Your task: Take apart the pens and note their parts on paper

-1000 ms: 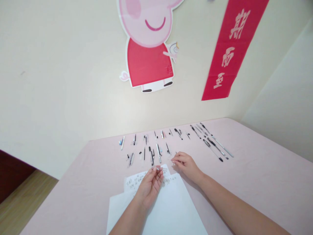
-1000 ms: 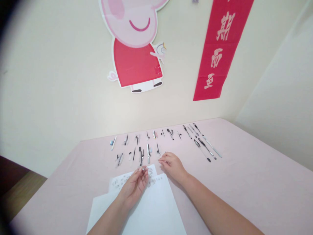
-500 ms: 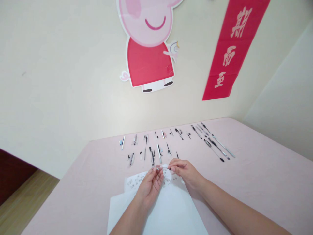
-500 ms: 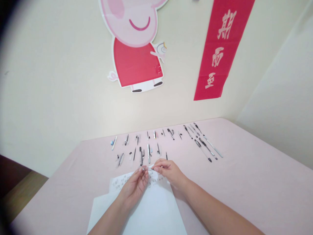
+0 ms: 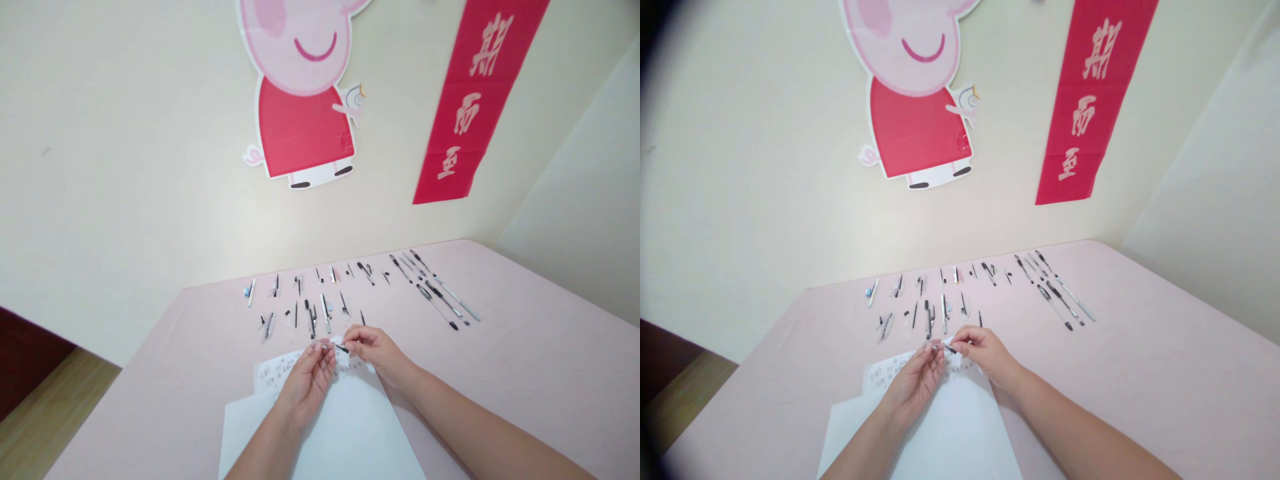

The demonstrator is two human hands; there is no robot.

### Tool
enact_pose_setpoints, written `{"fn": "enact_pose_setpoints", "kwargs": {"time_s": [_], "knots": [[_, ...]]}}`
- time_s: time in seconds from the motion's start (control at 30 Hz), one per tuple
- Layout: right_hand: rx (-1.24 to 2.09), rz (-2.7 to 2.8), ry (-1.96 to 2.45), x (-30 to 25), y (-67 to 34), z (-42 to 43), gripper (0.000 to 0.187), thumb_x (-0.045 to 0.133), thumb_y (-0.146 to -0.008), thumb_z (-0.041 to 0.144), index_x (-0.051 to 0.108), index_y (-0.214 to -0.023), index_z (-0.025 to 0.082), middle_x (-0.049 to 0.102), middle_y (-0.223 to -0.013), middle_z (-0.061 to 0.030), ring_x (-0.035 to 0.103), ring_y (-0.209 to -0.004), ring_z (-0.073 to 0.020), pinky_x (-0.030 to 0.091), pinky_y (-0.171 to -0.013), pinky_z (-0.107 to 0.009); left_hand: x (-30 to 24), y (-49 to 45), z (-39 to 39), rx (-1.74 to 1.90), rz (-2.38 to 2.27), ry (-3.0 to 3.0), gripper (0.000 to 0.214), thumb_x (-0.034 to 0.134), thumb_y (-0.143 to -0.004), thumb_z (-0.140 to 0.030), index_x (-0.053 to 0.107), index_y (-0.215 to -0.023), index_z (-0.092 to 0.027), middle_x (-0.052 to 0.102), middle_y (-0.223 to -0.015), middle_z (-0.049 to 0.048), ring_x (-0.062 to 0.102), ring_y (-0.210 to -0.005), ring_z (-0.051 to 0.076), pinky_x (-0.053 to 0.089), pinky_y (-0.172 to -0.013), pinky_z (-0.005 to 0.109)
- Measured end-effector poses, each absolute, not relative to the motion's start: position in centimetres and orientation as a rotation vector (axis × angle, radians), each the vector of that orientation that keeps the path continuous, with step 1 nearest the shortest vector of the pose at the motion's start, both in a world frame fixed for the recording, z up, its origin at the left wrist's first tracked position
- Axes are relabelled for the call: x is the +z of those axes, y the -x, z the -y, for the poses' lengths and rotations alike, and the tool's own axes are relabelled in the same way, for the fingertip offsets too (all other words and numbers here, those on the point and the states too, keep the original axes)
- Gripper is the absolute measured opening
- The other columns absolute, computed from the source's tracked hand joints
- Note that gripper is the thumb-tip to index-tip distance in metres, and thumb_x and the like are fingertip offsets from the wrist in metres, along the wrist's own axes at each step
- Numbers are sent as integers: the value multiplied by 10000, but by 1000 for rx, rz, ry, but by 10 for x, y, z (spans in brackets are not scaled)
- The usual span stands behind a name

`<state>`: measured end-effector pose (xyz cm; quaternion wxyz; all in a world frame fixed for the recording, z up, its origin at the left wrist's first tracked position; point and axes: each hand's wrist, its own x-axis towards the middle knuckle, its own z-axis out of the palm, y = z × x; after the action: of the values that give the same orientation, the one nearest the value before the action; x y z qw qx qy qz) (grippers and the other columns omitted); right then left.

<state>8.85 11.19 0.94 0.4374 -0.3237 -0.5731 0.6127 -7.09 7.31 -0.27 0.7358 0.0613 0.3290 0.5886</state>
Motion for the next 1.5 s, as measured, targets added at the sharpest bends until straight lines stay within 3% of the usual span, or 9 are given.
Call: {"fn": "enact_pose_setpoints", "kwargs": {"time_s": [0.2, 0.37, 0.63, 1.23, 1.5], "knots": [[1627, 1374, 801, 6, -90, -111, 212, 709, -664, 357, 659, -753, 171, 548, -650, 22, 406, -523, -72, 306, -481, -199, -3, 71, -74, 1296, -718, -132, 157, 477, -837, -32, 629, -806, -57, 678, -744, 107, 656, -630, 113, 560, -634, 207], [1658, 1388, 794, 5, -91, -111, 249, 731, -634, 357, 655, -772, 165, 593, -706, 6, 437, -529, -71, 334, -487, -200, -5, 71, -74, 1305, -699, -120, 141, 491, -829, -32, 629, -805, -48, 672, -740, 111, 656, -635, 118, 560, -642, 210], [1627, 1373, 823, -4, -90, -116, 248, 734, -635, 344, 606, -730, 154, 526, -614, 38, 422, -494, -62, 335, -475, -195, -2, 70, -73, 1303, -738, -139, 123, 509, -817, -30, 628, -793, -48, 667, -725, 101, 650, -610, 115, 561, -618, 208], [1649, 1405, 829, -1, -89, -114, 290, 721, -644, 365, 535, -726, 159, 478, -621, 51, 402, -492, -56, 325, -459, -190, -4, 70, -72, 1284, -720, -193, 122, 513, -820, -41, 633, -807, -63, 662, -717, 79, 648, -623, 104, 557, -647, 204], [1514, 1462, 906, 5, -96, -119, 226, 634, -697, 364, 525, -721, 167, 481, -611, 38, 423, -515, -84, 342, -487, -215, -1, 70, -72, 1288, -747, -150, 119, 517, -815, -35, 631, -795, -66, 668, -717, 81, 651, -616, 107, 560, -631, 206]]}}
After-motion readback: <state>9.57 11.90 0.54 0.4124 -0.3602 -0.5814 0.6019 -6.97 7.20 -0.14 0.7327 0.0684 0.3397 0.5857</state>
